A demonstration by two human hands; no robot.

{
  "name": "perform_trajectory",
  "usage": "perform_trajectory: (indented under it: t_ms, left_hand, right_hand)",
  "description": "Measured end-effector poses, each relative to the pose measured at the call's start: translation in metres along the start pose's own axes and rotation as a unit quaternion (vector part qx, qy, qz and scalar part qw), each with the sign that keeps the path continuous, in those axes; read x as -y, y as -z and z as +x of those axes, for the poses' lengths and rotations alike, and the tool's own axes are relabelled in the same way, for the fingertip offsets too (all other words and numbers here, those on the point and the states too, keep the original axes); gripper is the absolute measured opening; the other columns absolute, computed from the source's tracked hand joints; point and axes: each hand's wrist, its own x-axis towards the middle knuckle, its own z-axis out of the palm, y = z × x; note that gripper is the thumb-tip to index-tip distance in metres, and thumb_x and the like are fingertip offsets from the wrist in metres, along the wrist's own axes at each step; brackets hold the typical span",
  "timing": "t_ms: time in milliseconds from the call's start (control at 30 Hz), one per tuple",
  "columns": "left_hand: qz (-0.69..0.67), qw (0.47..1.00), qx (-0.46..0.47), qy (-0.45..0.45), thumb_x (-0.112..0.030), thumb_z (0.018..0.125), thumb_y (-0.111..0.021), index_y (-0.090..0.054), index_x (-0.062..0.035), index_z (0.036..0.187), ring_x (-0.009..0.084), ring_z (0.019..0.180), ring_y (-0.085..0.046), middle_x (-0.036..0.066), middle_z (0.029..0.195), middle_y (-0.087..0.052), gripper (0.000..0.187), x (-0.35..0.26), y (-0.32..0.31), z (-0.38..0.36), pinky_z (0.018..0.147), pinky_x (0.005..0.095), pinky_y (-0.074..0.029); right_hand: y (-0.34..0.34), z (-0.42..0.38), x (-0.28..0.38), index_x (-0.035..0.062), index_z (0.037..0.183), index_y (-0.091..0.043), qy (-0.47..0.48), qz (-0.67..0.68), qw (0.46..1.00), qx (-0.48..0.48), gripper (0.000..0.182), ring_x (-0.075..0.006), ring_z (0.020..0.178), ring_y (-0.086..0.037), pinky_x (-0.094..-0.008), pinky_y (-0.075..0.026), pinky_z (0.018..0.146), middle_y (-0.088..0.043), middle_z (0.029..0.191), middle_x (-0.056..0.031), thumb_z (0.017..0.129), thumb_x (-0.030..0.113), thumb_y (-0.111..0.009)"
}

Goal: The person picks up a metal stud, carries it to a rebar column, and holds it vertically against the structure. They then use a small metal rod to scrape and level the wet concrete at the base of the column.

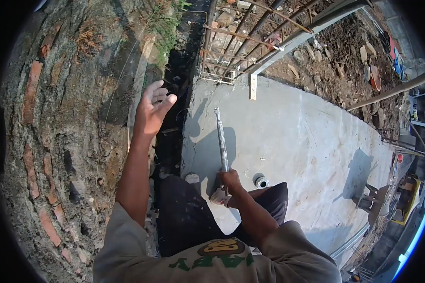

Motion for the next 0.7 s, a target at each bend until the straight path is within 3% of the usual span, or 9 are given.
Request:
perform_trajectory:
  t_ms: [33,200,233,267,433,700]
  left_hand:
    - [0.027,0.999,0.015,-0.017,-0.037,0.08,-0.071,-0.042,-0.0011,0.133,0.0275,0.115,-0.051,0.022,0.122,-0.053,0.071,-0.018,-0.011,0.024,0.095,0.0382,-0.043]
    - [0.017,0.952,-0.062,-0.299,-0.046,0.079,-0.071,-0.032,0.0034,0.138,0.0314,0.128,-0.04,0.025,0.136,-0.04,0.086,-0.06,-0.07,0.11,0.102,0.0402,-0.039]
    - [-0.03,0.907,-0.127,-0.399,-0.045,0.083,-0.066,-0.049,0.0033,0.123,0.0311,0.111,-0.057,0.026,0.116,-0.057,0.065,-0.072,-0.086,0.126,0.09,0.0405,-0.048]
    - [0.001,0.884,-0.157,-0.441,-0.045,0.083,-0.066,-0.049,0.0033,0.123,0.0311,0.11,-0.057,0.026,0.115,-0.057,0.065,-0.086,-0.095,0.137,0.089,0.0404,-0.048]
    - [0.137,0.801,-0.252,-0.525,-0.044,0.083,-0.066,-0.05,0.003,0.121,0.0309,0.109,-0.057,0.025,0.114,-0.057,0.062,-0.131,-0.121,0.161,0.089,0.0404,-0.048]
    - [0.212,0.724,-0.294,-0.587,-0.041,0.083,-0.065,-0.052,0.0026,0.118,0.0307,0.106,-0.057,0.024,0.111,-0.058,0.057,-0.151,-0.136,0.168,0.087,0.0403,-0.047]
  right_hand:
    - [0.0,0.015,0.004,-0.0001,0.078,-0.055,-0.002,0.013,1.0,0.005,0.019,-0.0187,0.044,-0.053,-0.0337,-0.042,0.04,-0.052,0.058,-0.0071,0.078,0.015,-0.067]
    - [0.01,0.098,0.016,0.0013,0.073,-0.053,0.018,0.054,0.998,0.018,0.026,-0.0193,0.039,-0.05,-0.034,-0.041,0.038,-0.052,0.055,-0.0069,0.078,0.021,-0.069]
    - [0.009,0.108,0.022,0.0014,0.074,-0.053,0.018,0.061,0.998,0.018,0.025,-0.0193,0.038,-0.049,-0.0336,-0.04,0.037,-0.051,0.055,-0.0066,0.078,0.021,-0.069]
    - [0.009,0.12,0.03,0.0017,0.073,-0.053,0.036,0.06,0.997,0.014,0.025,-0.0191,0.038,-0.049,-0.0335,-0.04,0.037,-0.051,0.054,-0.0064,0.078,0.02,-0.069]
    - [0.001,0.164,0.038,0.0028,0.068,-0.051,0.08,0.069,0.994,-0.017,0.025,-0.0183,0.039,-0.049,-0.0334,-0.04,0.037,-0.047,0.05,-0.0055,0.078,0.018,-0.068]
    - [0.001,0.229,0.017,0.0001,0.076,-0.051,0.108,0.032,0.993,-0.026,0.02,-0.0189,0.042,-0.051,-0.0347,-0.041,0.037,-0.051,0.056,-0.0075,0.077,0.014,-0.065]
